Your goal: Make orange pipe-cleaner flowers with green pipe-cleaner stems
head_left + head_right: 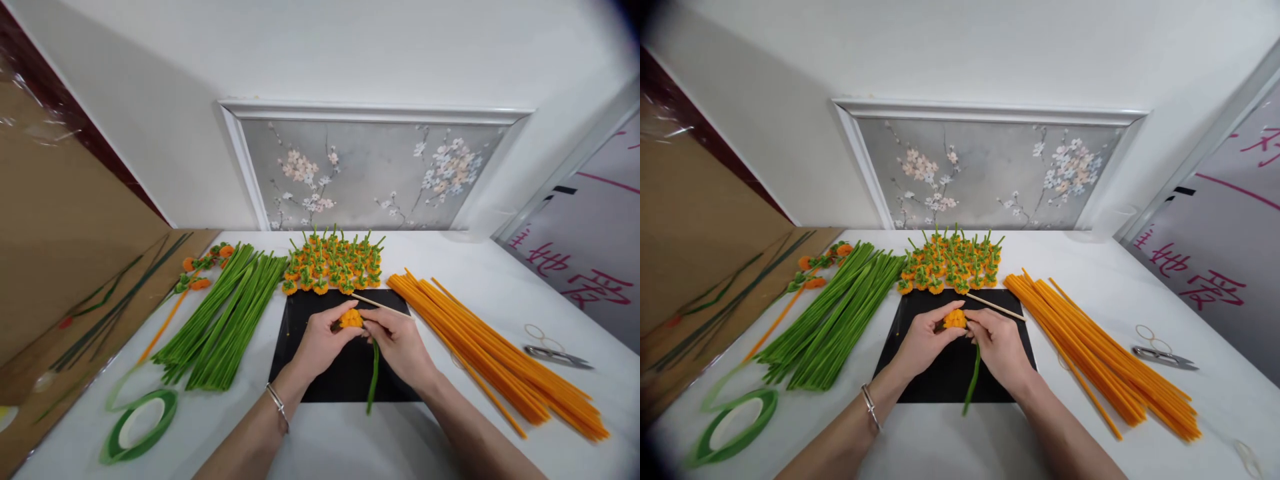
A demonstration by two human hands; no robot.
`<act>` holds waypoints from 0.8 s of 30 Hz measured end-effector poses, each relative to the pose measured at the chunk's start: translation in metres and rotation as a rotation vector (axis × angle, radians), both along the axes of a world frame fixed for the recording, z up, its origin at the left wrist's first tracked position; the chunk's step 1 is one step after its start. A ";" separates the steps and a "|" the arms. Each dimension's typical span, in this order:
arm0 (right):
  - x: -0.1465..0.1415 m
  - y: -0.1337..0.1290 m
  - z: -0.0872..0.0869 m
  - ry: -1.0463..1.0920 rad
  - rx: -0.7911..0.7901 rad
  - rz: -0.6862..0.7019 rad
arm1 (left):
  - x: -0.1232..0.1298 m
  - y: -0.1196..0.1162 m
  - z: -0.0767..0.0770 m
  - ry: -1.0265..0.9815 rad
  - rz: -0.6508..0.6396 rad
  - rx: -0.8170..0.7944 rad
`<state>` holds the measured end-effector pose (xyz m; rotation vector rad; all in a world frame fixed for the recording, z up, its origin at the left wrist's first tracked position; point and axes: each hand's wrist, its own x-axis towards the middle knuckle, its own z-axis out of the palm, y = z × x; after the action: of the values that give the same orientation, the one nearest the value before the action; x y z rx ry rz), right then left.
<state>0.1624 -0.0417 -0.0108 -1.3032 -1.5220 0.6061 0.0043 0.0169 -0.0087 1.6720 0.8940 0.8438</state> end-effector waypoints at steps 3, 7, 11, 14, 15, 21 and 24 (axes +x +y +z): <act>-0.005 -0.001 -0.005 0.103 0.058 -0.024 | 0.000 0.000 -0.003 0.011 0.011 0.049; -0.004 -0.002 -0.003 0.189 0.008 0.014 | 0.000 -0.001 -0.003 0.051 -0.008 0.074; -0.005 0.000 0.002 0.300 -0.196 -0.010 | -0.001 -0.003 0.003 0.058 -0.061 0.053; -0.004 0.003 0.000 0.371 -0.258 -0.052 | -0.002 -0.003 0.008 -0.010 -0.138 -0.023; -0.003 0.003 -0.001 0.383 -0.256 -0.066 | -0.002 -0.003 0.009 -0.043 -0.158 -0.059; 0.002 0.005 -0.006 0.335 -0.202 -0.130 | -0.002 0.002 0.007 -0.187 -0.122 -0.187; -0.001 0.004 -0.008 0.296 -0.179 -0.157 | -0.001 0.004 0.002 -0.214 -0.019 -0.238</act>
<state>0.1615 -0.0378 -0.0184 -1.3833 -1.1336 0.8083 0.0033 0.0210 -0.0066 1.3552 0.7959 0.8503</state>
